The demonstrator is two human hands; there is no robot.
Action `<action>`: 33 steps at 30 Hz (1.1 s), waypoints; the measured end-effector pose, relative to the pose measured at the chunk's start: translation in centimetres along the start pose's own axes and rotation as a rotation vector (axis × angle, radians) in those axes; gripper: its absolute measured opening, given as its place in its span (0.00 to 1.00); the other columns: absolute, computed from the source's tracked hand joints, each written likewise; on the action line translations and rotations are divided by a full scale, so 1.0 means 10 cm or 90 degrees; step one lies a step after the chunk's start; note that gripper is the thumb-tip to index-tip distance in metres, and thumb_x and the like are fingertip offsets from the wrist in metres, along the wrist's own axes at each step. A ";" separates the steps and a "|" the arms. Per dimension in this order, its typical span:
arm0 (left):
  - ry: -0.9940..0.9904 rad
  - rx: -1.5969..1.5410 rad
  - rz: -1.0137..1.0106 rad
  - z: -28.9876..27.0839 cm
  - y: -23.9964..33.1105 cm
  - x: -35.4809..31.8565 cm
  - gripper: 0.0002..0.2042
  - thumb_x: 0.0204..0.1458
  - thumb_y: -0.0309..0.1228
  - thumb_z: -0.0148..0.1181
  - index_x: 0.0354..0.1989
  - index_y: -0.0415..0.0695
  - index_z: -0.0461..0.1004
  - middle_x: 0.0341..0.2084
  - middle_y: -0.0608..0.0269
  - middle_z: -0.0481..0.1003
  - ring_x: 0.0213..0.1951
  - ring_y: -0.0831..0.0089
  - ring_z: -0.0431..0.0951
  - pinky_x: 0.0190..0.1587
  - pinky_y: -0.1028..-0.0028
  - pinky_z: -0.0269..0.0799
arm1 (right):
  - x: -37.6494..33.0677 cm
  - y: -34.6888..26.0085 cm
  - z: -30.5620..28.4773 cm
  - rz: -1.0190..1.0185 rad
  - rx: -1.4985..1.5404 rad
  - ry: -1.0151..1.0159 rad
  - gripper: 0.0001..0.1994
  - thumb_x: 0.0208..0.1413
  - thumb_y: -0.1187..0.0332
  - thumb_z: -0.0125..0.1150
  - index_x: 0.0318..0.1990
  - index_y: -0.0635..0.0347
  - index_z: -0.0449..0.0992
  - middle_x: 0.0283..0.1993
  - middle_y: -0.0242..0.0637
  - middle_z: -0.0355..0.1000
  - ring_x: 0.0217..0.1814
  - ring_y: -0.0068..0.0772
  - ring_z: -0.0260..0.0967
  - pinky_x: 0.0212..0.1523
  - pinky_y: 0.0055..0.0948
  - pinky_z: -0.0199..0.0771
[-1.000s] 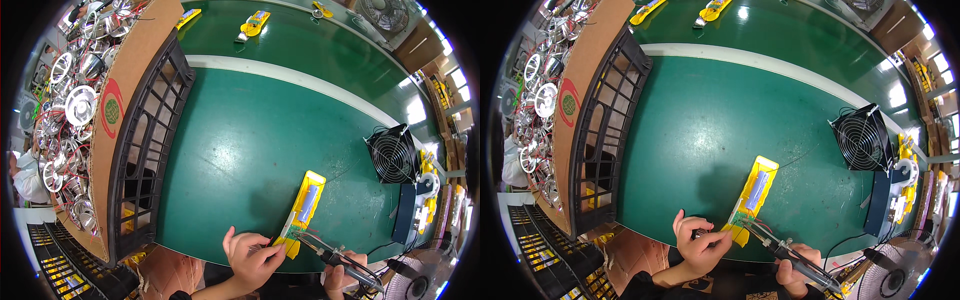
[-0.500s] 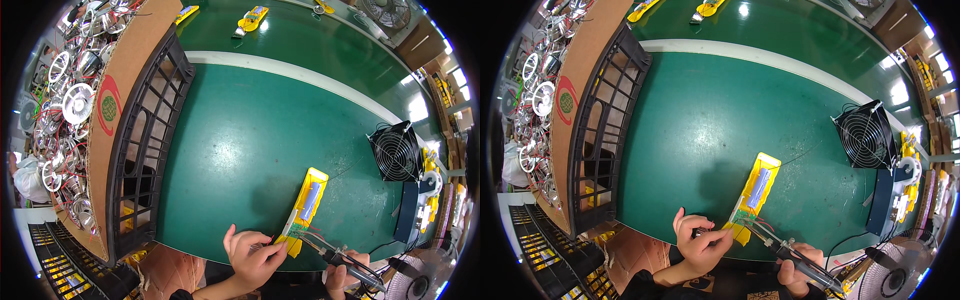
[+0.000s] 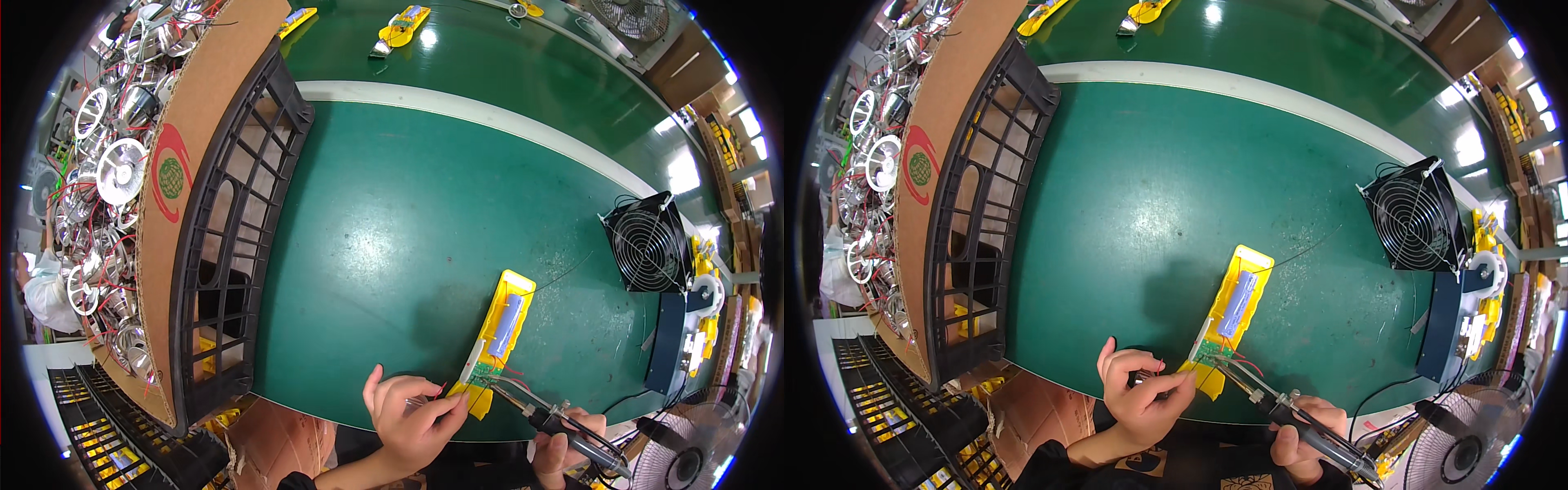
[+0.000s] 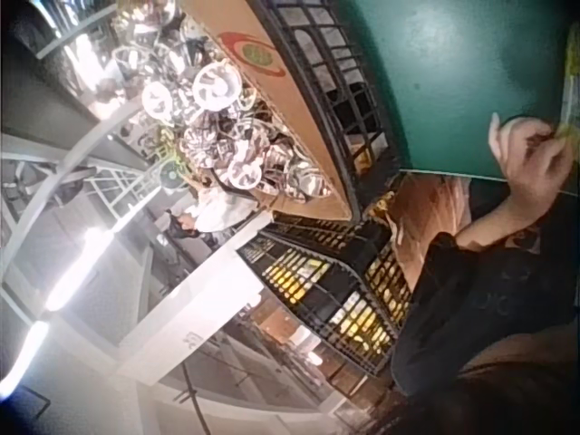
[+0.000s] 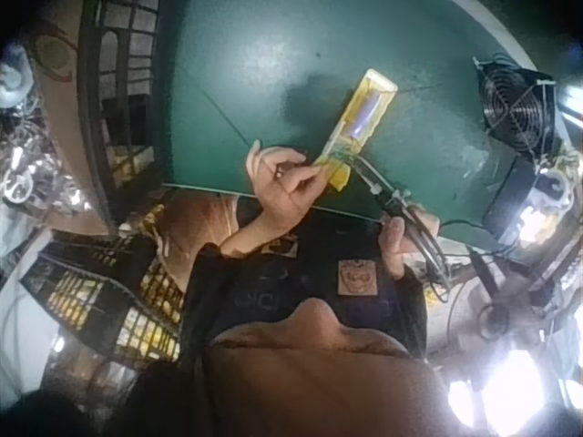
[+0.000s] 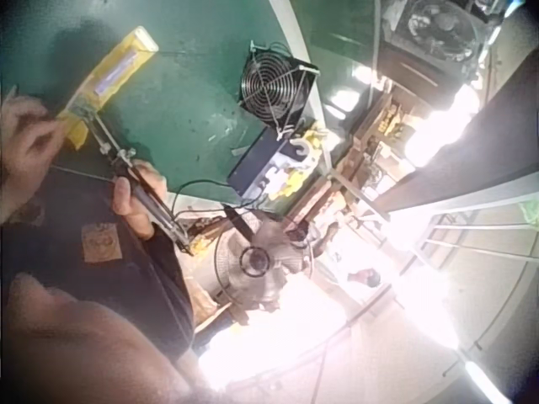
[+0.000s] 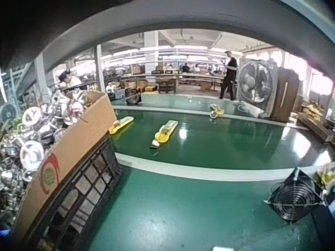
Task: The person assembles flashlights by taking casings and reflectors from crates, soldering internal wires using a soldering iron, and placing the assembled units onto a conveyor belt.
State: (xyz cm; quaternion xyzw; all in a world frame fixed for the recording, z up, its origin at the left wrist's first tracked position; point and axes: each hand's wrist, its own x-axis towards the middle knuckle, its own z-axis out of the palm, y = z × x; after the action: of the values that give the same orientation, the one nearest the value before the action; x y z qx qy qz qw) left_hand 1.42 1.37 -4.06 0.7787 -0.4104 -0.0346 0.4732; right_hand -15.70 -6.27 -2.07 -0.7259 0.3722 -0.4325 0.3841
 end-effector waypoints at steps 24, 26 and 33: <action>-0.021 0.058 0.064 -0.05 0.10 -0.11 0.08 0.31 0.29 0.68 0.22 0.51 0.76 0.35 0.66 0.66 0.39 0.66 0.66 0.53 0.54 0.52 | -0.19 -0.10 -0.17 -0.015 0.055 0.200 0.21 0.47 0.55 0.58 0.30 0.64 0.58 0.14 0.31 0.62 0.13 0.21 0.61 0.18 0.18 0.64; -0.045 0.102 0.101 -0.07 0.14 -0.13 0.08 0.31 0.30 0.68 0.23 0.52 0.77 0.36 0.65 0.65 0.42 0.64 0.65 0.53 0.53 0.52 | -0.19 -0.11 -0.19 -0.019 0.016 0.271 0.22 0.47 0.52 0.57 0.29 0.63 0.58 0.13 0.29 0.60 0.14 0.21 0.60 0.19 0.17 0.62; -0.030 0.153 0.149 0.02 0.25 -0.16 0.09 0.33 0.31 0.67 0.27 0.58 0.79 0.41 0.65 0.64 0.46 0.61 0.61 0.53 0.50 0.50 | -0.27 -0.12 -0.32 0.046 0.090 0.260 0.20 0.46 0.54 0.55 0.29 0.62 0.56 0.19 0.31 0.56 0.18 0.20 0.56 0.20 0.15 0.59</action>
State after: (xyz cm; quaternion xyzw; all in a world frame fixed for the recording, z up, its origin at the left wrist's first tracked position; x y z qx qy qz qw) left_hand -1.24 1.81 -2.81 0.7754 -0.5106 0.0520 0.3678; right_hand -19.33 -4.17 -0.87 -0.5809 0.4369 -0.5811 0.3660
